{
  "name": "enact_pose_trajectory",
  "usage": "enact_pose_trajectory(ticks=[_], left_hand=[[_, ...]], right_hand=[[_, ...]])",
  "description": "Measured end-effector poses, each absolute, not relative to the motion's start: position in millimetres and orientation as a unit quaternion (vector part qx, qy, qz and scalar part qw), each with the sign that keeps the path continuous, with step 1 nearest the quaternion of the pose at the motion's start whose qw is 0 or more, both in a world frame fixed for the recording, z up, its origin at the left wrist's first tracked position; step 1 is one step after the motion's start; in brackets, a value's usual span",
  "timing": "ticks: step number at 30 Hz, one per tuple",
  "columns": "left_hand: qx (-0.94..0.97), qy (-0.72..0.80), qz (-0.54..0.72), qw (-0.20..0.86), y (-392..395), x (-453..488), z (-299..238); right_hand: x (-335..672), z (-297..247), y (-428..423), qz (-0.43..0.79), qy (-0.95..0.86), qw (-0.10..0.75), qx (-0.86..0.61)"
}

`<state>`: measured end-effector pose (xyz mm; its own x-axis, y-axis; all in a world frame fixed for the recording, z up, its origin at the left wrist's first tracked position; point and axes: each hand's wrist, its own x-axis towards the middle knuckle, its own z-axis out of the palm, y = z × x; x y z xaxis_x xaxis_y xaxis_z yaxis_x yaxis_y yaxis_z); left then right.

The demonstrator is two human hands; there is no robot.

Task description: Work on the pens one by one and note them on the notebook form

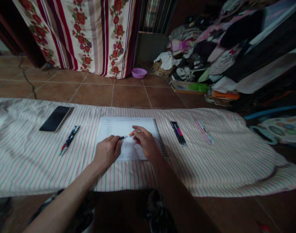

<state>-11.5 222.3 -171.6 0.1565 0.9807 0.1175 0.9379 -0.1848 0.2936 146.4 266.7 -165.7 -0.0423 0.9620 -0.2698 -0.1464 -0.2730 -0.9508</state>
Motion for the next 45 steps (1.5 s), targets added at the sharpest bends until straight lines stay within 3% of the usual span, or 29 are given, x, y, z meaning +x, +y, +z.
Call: enact_pose_trajectory(ticks=[10, 24, 45], left_hand=[[0.759, 0.63, 0.145, 0.075, 222, -11, -172], [0.759, 0.63, 0.148, 0.071, 222, -11, -171], [0.759, 0.632, 0.138, 0.073, 222, -10, -169]], right_hand=[[151, -165, 272, 0.722, -0.223, 0.472, -0.454], [156, -165, 277, 0.765, -0.138, 0.472, -0.415], [157, -161, 275, 0.761, -0.156, 0.481, -0.405]])
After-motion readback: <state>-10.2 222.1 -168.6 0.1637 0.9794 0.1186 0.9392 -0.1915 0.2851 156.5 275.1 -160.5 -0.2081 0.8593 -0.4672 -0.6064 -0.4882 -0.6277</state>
